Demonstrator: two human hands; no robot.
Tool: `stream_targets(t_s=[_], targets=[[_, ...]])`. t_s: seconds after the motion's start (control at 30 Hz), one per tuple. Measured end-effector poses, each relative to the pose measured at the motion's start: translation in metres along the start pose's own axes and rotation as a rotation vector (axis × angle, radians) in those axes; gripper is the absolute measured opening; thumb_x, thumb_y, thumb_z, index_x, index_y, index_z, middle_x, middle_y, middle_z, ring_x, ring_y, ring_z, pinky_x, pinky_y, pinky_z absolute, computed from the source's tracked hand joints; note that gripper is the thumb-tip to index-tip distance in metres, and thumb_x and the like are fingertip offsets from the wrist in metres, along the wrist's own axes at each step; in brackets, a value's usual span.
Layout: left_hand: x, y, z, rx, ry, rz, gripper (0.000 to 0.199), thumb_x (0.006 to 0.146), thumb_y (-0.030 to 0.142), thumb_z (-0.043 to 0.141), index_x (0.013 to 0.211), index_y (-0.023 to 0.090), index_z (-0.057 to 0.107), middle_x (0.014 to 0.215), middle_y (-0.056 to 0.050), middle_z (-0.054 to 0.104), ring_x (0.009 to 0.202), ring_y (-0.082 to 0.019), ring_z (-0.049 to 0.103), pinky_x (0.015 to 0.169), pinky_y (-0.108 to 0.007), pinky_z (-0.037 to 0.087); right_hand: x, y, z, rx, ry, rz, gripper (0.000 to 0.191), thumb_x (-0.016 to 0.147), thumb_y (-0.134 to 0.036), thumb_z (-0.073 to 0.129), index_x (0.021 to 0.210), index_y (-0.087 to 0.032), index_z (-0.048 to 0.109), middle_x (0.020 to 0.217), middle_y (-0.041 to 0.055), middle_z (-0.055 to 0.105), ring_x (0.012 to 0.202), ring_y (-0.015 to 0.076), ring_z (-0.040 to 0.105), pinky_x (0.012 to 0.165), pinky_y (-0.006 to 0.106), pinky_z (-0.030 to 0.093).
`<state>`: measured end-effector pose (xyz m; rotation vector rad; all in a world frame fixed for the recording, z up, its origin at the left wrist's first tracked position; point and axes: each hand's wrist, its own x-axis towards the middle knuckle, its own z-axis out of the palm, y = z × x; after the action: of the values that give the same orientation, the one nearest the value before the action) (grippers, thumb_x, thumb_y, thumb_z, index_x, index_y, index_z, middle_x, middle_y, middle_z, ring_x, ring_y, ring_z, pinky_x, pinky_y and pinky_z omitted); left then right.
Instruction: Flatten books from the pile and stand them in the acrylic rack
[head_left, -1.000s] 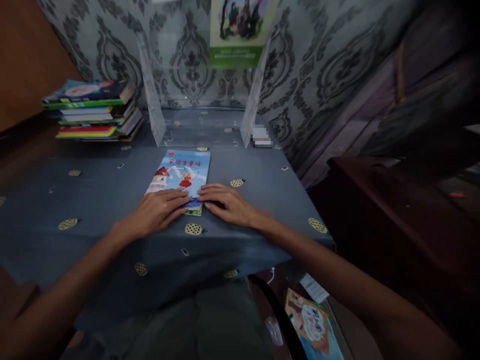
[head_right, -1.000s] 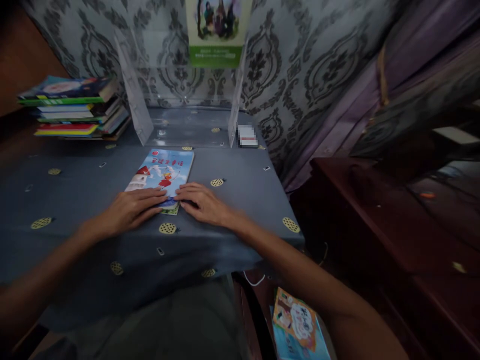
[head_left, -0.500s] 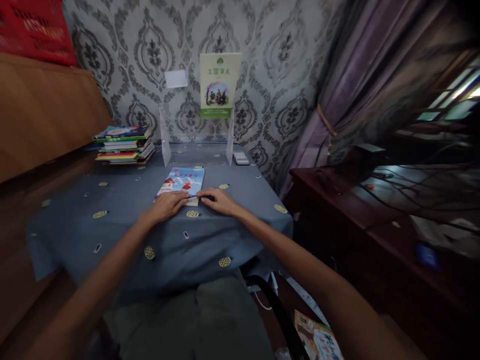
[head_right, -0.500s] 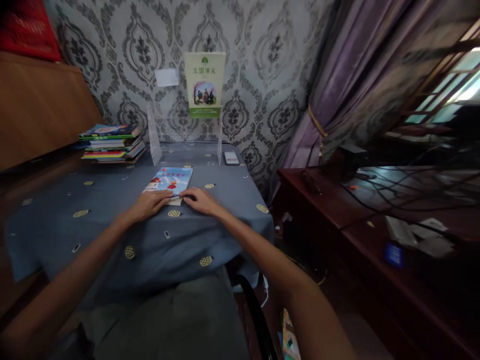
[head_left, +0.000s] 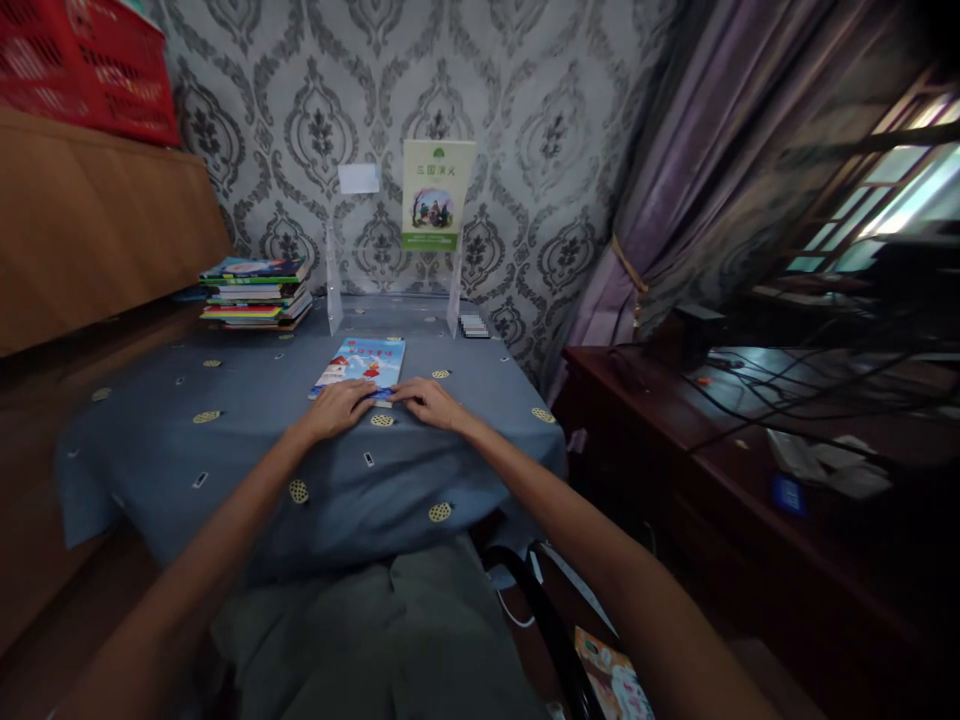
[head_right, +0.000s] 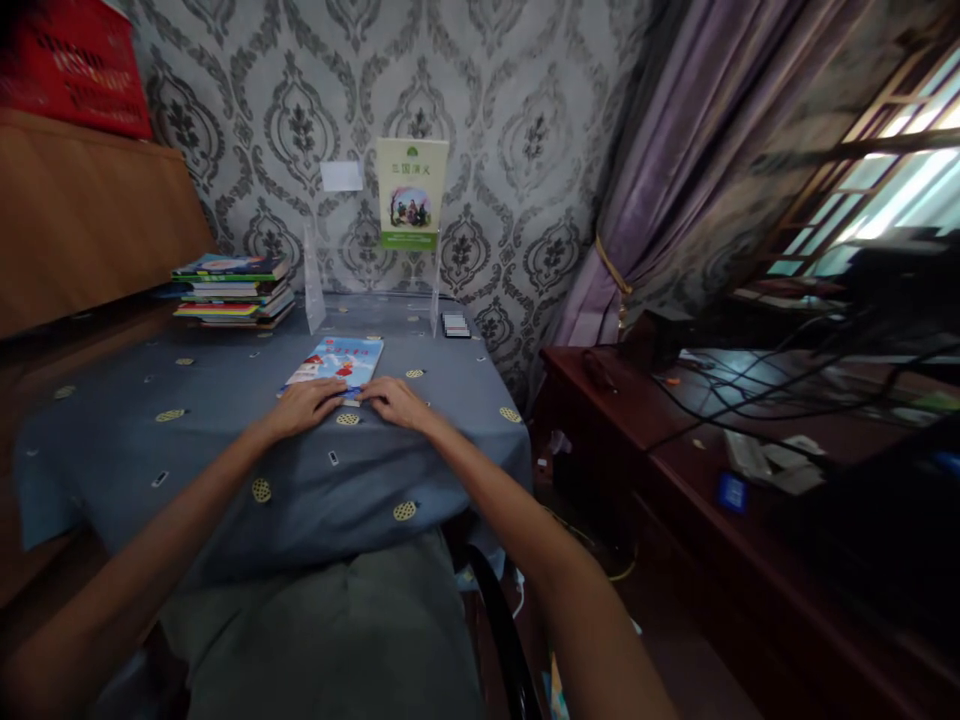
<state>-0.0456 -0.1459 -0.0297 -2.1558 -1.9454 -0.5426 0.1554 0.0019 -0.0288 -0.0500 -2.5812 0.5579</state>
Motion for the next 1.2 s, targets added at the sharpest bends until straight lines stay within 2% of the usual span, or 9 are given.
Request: stream_targets(t_s=[0.2, 0.4, 0.53, 0.63, 0.73, 0.83, 0.97, 1.1, 1.2], targets=[[-0.001, 0.003, -0.001, 0.011, -0.01, -0.028, 0.045, 0.098, 0.041, 0.043, 0.129, 0.017, 0.066, 0.132, -0.01, 0.068, 0.127, -0.025, 0.059, 0.113, -0.041, 0.04, -0.007, -0.011, 0.003, -0.051, -0.021, -0.013, 0.04, 0.083, -0.002, 0.054, 0.107, -0.021, 0.079, 0.125, 0.012, 0.071, 0.118, 0.0268, 0.065, 0.106, 0.046, 0.046], [0.0, 0.02, -0.009, 0.059, -0.025, -0.052, 0.043, 0.098, 0.042, 0.046, 0.13, 0.019, 0.065, 0.133, -0.011, 0.066, 0.124, -0.026, 0.06, 0.108, -0.037, 0.044, -0.01, -0.014, 0.007, -0.028, 0.022, 0.028, 0.045, 0.08, 0.001, 0.052, 0.106, -0.024, 0.079, 0.124, 0.0069, 0.073, 0.118, 0.0223, 0.065, 0.106, 0.04, 0.046], [0.006, 0.043, -0.008, 0.118, -0.018, -0.104, 0.044, 0.097, 0.049, 0.05, 0.132, 0.026, 0.062, 0.131, -0.012, 0.062, 0.115, -0.028, 0.062, 0.102, -0.04, 0.046, -0.007, -0.002, 0.007, 0.016, 0.077, 0.125, 0.046, 0.077, 0.003, 0.047, 0.096, -0.023, 0.08, 0.109, 0.0031, 0.078, 0.107, 0.0182, 0.07, 0.1, 0.034, 0.051], [0.014, 0.059, -0.002, 0.165, -0.011, -0.194, 0.045, 0.096, 0.05, 0.05, 0.13, 0.023, 0.063, 0.131, -0.017, 0.059, 0.117, -0.034, 0.059, 0.1, -0.049, 0.045, -0.005, 0.011, 0.006, 0.045, 0.135, 0.235, 0.045, 0.077, 0.001, 0.045, 0.092, -0.022, 0.081, 0.094, 0.0018, 0.08, 0.093, 0.0176, 0.073, 0.09, 0.032, 0.056], [0.023, 0.069, 0.004, 0.188, -0.018, -0.276, 0.043, 0.096, 0.044, 0.049, 0.129, 0.019, 0.062, 0.129, -0.021, 0.059, 0.12, -0.039, 0.055, 0.098, -0.056, 0.044, -0.004, 0.021, 0.005, 0.057, 0.207, 0.338, 0.045, 0.077, -0.001, 0.045, 0.097, -0.021, 0.08, 0.096, 0.0027, 0.08, 0.093, 0.0191, 0.073, 0.09, 0.034, 0.056], [0.025, 0.07, 0.005, 0.168, -0.05, -0.271, 0.04, 0.097, 0.034, 0.044, 0.129, 0.017, 0.06, 0.126, -0.022, 0.062, 0.12, -0.039, 0.056, 0.097, -0.058, 0.044, -0.004, 0.025, 0.005, 0.064, 0.267, 0.409, 0.044, 0.076, -0.003, 0.048, 0.103, -0.021, 0.079, 0.104, 0.0042, 0.079, 0.097, 0.0206, 0.071, 0.094, 0.037, 0.054], [0.008, 0.048, -0.014, 0.089, -0.134, -0.123, 0.038, 0.091, 0.024, 0.042, 0.121, 0.017, 0.065, 0.126, -0.018, 0.066, 0.117, -0.035, 0.061, 0.099, -0.051, 0.047, -0.007, 0.029, 0.005, 0.069, 0.367, 0.5, 0.041, 0.079, -0.008, 0.05, 0.109, -0.017, 0.075, 0.108, 0.0093, 0.077, 0.097, 0.0237, 0.07, 0.096, 0.042, 0.053], [-0.025, -0.005, -0.047, 0.003, -0.221, 0.01, 0.049, 0.077, 0.016, 0.046, 0.121, 0.024, 0.066, 0.13, -0.005, 0.069, 0.118, -0.024, 0.063, 0.102, -0.036, 0.049, -0.01, 0.037, 0.006, 0.082, 0.512, 0.588, 0.04, 0.084, -0.013, 0.045, 0.114, -0.017, 0.072, 0.111, 0.0102, 0.075, 0.103, 0.0244, 0.067, 0.098, 0.044, 0.051], [-0.037, -0.036, -0.064, -0.012, -0.218, -0.037, 0.054, 0.071, 0.013, 0.042, 0.118, 0.022, 0.066, 0.123, -0.004, 0.072, 0.114, -0.023, 0.066, 0.099, -0.035, 0.051, -0.009, 0.043, 0.008, 0.11, 0.576, 0.605, 0.04, 0.084, -0.013, 0.043, 0.112, -0.02, 0.071, 0.106, 0.0062, 0.076, 0.102, 0.0216, 0.068, 0.097, 0.04, 0.052]])
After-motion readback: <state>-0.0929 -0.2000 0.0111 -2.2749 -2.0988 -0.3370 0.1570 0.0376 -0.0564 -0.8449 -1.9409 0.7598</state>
